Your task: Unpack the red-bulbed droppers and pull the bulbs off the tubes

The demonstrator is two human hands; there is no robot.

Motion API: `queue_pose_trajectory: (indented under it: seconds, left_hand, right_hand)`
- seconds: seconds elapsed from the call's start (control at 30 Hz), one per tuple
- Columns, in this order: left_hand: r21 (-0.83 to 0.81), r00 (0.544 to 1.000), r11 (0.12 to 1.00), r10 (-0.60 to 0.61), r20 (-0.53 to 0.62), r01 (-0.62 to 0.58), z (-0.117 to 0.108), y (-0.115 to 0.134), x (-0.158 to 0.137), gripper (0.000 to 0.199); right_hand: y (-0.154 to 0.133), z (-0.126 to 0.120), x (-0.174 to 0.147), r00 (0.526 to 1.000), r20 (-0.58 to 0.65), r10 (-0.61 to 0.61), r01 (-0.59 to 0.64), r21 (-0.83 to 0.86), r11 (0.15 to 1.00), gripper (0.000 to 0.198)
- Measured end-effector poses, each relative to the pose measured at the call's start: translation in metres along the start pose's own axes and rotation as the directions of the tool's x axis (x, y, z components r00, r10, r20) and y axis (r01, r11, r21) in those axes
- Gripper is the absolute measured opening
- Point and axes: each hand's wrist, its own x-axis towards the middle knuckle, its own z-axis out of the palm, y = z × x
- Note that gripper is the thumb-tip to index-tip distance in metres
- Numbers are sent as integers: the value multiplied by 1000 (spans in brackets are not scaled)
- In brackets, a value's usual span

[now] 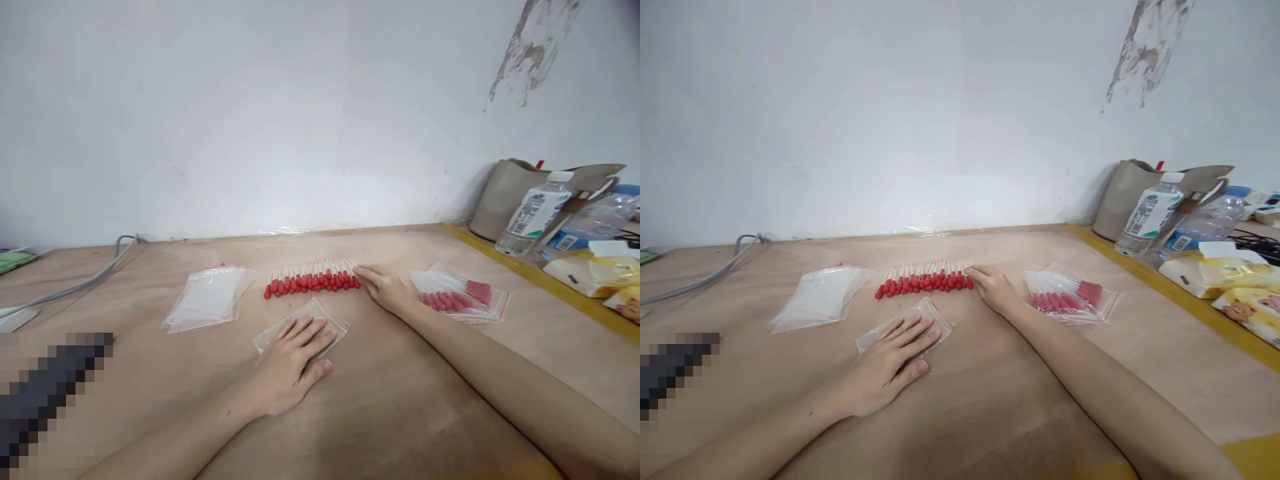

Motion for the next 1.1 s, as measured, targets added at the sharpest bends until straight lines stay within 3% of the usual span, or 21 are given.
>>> queue_pose_trajectory:
  seconds: [0.17, 0.4, 0.57, 0.7, 0.77, 0.87, 0.93, 1.03, 1.1]
  left_hand:
    - [3, 1000, 1000, 2, 0, -2, 0, -1, 0, 48]
    - [10, 1000, 1000, -2, 11, 2, 1, -1, 0, 48]
    - [32, 999, 999, -21, 34, 20, -1, 0, -1, 48]
    - [45, 996, 999, 6, 87, -10, -3, 1, -3, 56]
    - [37, 992, 999, 33, 122, -37, -5, 1, -5, 62]
    - [-13, 991, 1000, 25, 134, -24, -8, 3, -6, 63]
    - [-84, 994, 996, -11, 113, 20, -10, 4, -7, 60]
    - [-285, 994, 953, -105, 10, 104, -9, 0, -4, 47]
    - [-479, 973, 867, -208, -100, 136, -8, -7, 0, 39]
  right_hand:
    - [-8, -2, -4, 992, 114, 49, -60, 96, 994, 29]
    - [-11, -9, -5, 980, 116, 160, -171, 96, 981, 43]
    - [-14, -10, -3, 978, 58, 203, -206, 65, 976, 47]
    - [-39, -23, -9, 978, -48, 204, -203, 24, 979, 33]
    - [-56, -32, -16, 994, 99, 43, -50, 71, 996, 38]
    - [-77, -42, -29, 898, 365, -245, 200, 159, 967, 48]
    - [-86, -44, -36, 858, 440, -263, 214, 160, 964, 42]
    - [-90, -45, -39, 895, 415, -162, 124, 118, 985, 34]
    - [-85, -47, -38, 920, 377, -106, 76, 94, 993, 30]
